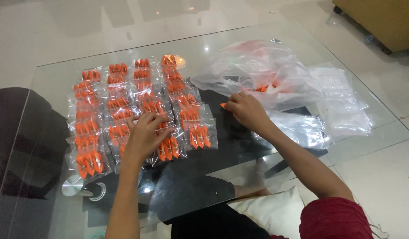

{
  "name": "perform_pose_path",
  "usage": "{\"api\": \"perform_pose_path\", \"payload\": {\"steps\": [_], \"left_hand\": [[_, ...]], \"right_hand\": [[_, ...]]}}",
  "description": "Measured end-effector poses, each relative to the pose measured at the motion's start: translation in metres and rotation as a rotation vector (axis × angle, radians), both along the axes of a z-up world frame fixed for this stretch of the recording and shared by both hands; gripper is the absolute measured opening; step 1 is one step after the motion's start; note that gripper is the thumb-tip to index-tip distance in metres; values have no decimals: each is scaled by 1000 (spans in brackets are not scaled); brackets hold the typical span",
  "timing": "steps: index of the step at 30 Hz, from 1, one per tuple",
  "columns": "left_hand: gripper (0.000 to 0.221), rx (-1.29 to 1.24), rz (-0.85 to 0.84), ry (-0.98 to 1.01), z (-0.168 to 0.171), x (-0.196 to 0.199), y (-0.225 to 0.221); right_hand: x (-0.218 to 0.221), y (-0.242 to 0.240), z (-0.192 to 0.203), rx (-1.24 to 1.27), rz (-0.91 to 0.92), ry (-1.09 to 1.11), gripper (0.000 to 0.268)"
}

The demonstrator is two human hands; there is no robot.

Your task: Manually packaging small orange items into individual plastic bags on a glass table at a fast pace.

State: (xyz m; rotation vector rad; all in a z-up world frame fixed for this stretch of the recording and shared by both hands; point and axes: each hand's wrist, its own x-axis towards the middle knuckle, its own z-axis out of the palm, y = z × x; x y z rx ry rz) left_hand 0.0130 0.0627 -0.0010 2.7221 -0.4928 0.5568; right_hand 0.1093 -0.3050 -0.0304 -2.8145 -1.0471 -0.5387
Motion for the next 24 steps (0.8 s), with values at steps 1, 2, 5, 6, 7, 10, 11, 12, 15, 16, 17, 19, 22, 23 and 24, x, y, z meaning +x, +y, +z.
{"api": "perform_pose_path", "payload": {"steps": [1,2,5,6,7,10,11,12,15,16,17,19,22,23,24], "left_hand": [[28,1,-3,-1,1,0,-1],[29,-25,-29,22,1,0,-2],[33,-71,-106,39,-2,2,-13],[35,-87,-158,41,-4,1,-16],[35,-87,-152,44,-1,-1,-22],[36,-141,-261,34,3,-6,-34],[35,-110,-268,35,2,-6,-35],[33,-81,-277,34,1,-5,-37],[34,-60,-273,56,3,-6,-35],[34,-62,-275,60,3,-6,-36],[33,-61,-278,58,3,-5,-36],[32,-54,-278,63,-1,-5,-35],[30,-35,-262,39,-7,-2,-32],[29,-45,-260,58,-5,-3,-32],[28,-55,-257,78,-4,-4,-31]], "right_hand": [[-3,5,4,1,-3,-1,13],[-6,9,9,113,85,-17,15],[-9,22,3,270,248,57,25],[-10,27,-4,320,322,153,32],[-8,27,-9,321,327,157,32],[1,20,-18,15,234,84,30],[6,14,-19,142,222,-11,26],[12,6,-19,268,204,-108,22],[27,-20,-3,332,15,-195,21],[32,-24,4,330,13,-191,21],[37,-28,10,97,-168,-32,13],[56,-38,5,-132,-342,134,11],[82,-41,19,-328,-546,324,29],[75,-31,48,-267,-523,315,34],[67,-20,77,-206,-500,306,41]]}}
